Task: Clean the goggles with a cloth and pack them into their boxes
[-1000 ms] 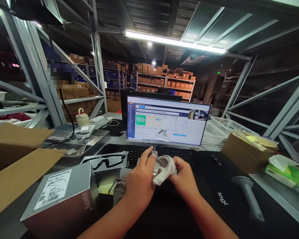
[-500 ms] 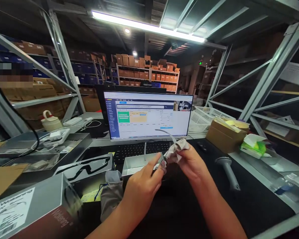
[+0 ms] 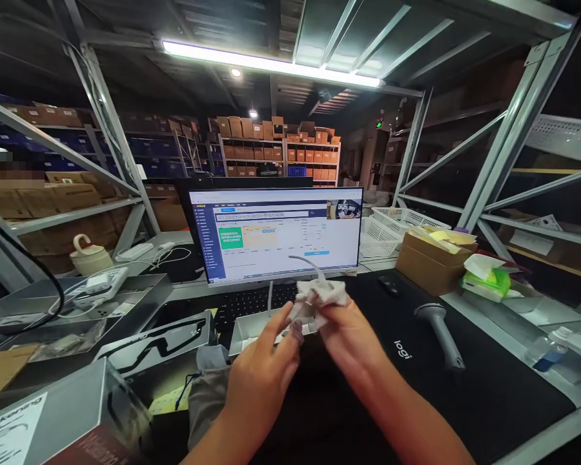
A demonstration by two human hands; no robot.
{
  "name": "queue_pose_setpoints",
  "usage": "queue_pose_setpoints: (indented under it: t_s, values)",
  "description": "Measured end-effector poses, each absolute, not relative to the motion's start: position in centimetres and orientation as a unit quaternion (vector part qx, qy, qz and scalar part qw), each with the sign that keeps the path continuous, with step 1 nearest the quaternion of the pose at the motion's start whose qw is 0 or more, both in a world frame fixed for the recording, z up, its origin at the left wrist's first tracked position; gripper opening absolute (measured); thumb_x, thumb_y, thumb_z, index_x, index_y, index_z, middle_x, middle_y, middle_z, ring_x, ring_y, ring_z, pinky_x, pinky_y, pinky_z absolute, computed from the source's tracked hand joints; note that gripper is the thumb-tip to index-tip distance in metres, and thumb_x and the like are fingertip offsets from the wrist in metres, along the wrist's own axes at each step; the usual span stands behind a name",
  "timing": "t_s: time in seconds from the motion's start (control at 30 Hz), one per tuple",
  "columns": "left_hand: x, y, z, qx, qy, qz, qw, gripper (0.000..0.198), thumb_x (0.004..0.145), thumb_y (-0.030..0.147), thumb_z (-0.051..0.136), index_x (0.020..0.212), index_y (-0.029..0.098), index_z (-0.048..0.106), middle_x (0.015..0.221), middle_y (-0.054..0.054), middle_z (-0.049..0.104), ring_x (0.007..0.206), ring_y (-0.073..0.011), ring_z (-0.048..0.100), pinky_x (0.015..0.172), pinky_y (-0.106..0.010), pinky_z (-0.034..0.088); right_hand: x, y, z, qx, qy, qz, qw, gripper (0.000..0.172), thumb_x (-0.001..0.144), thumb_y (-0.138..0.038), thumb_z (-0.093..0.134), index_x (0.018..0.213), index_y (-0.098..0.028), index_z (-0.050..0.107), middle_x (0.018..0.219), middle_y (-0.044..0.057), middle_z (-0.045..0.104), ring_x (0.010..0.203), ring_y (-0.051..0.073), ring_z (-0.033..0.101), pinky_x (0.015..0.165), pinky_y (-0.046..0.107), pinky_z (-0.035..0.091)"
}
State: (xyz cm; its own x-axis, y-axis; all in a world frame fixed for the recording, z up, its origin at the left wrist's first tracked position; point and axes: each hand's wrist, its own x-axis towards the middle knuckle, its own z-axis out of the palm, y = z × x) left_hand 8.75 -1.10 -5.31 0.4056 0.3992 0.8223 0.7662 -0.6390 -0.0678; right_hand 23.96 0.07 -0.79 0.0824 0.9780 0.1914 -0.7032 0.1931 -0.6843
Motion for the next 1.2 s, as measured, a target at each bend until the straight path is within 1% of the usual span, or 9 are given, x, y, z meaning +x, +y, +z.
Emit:
queue_pose_setpoints:
  t_s: [0.1,0.3,0.43,0.67,0.83,0.93,1.0,1.1,1.2]
  values:
    - [8.9,-1.0,-5.7,-0.808,-0.340,-0.413,0.246,0.028,0.091,0.008,0.049,0.114,0.020,0.059,0.134,-0.015,0.063,0.090,-0.0217,0.073,0.066,-0.029,0.060,24.5,0.4,-0.6,-0.198,-0.291,0.596,0.722,0.027,0.052,-0.017,0.086,0.073,-0.023,0.070,0.080,-0.001,0.073,0.078,0.020,0.067,0.085,0.036,0.054]
    - [7.7,-0.8,-5.2,-0.780,-0.428,-0.427,0.163,0.024,0.091,0.018,0.053,0.115,0.023,0.058,0.139,-0.013,0.059,0.064,-0.0169,0.071,0.049,-0.027,0.055,19.7,-1.2,-3.8,-0.248,-0.363,0.541,0.717,0.032,0.052,-0.010,0.083,0.080,-0.023,0.075,0.080,0.001,0.075,0.074,0.023,0.068,0.073,0.036,0.056]
    - [7.9,-0.9,-4.9,-0.775,-0.400,-0.456,0.179,0.018,0.093,0.020,0.053,0.109,0.022,0.061,0.132,-0.013,0.063,0.079,-0.0213,0.074,0.056,-0.028,0.058,20.4,-1.1,-3.1,-0.234,-0.362,0.558,0.709,0.029,0.051,-0.012,0.085,0.076,-0.022,0.075,0.074,0.001,0.074,0.068,0.021,0.066,0.068,0.034,0.056]
    - [8.8,-0.5,-6.0,-0.788,-0.348,-0.450,0.235,0.020,0.094,0.013,0.051,0.109,0.021,0.062,0.133,-0.013,0.063,0.092,-0.0213,0.074,0.070,-0.030,0.061,24.0,0.3,-0.6,-0.175,-0.249,0.620,0.723,0.027,0.049,-0.020,0.090,0.070,-0.023,0.073,0.080,-0.001,0.075,0.084,0.018,0.068,0.083,0.029,0.054]
    - [7.6,-0.4,-5.3,-0.761,-0.447,-0.451,0.133,0.014,0.091,0.021,0.058,0.103,0.024,0.064,0.139,-0.008,0.058,0.079,-0.0187,0.074,0.054,-0.025,0.057,19.9,-0.6,-4.5,-0.229,-0.365,0.502,0.750,0.022,0.062,-0.024,0.087,0.082,-0.024,0.076,0.083,0.001,0.074,0.082,0.021,0.067,0.081,0.033,0.055]
    - [7.1,-0.6,-4.9,-0.755,-0.451,-0.469,0.081,0.014,0.089,0.026,0.063,0.103,0.025,0.065,0.140,-0.008,0.056,0.080,-0.0187,0.074,0.053,-0.024,0.057,18.8,-1.2,-6.0,-0.267,-0.488,0.375,0.741,0.011,0.067,-0.025,0.085,0.068,-0.024,0.075,0.067,0.000,0.069,0.070,0.020,0.061,0.083,0.036,0.054]
    - [7.0,-0.7,-4.7,-0.760,-0.430,-0.482,0.076,0.016,0.090,0.029,0.063,0.106,0.025,0.064,0.139,-0.009,0.056,0.089,-0.0206,0.074,0.058,-0.025,0.059,19.4,-1.3,-5.6,-0.268,-0.528,0.343,0.729,0.014,0.067,-0.024,0.085,0.062,-0.024,0.073,0.063,0.000,0.068,0.069,0.020,0.060,0.088,0.039,0.052]
    - [7.2,-0.7,-4.7,-0.780,-0.373,-0.489,0.115,0.013,0.093,0.028,0.060,0.104,0.023,0.064,0.136,-0.011,0.057,0.101,-0.0227,0.071,0.072,-0.029,0.061,21.5,-1.2,-3.4,-0.260,-0.481,0.437,0.714,0.019,0.057,-0.021,0.090,0.070,-0.023,0.076,0.068,0.000,0.071,0.067,0.020,0.062,0.079,0.037,0.055]
    - [7.6,-0.5,-4.8,-0.795,-0.329,-0.482,0.166,0.015,0.095,0.017,0.056,0.108,0.021,0.063,0.135,-0.012,0.058,0.097,-0.0190,0.072,0.077,-0.028,0.060,23.9,-0.9,-0.8,-0.222,-0.362,0.552,0.718,0.031,0.050,-0.019,0.092,0.076,-0.023,0.077,0.074,0.000,0.075,0.068,0.019,0.066,0.070,0.032,0.057]
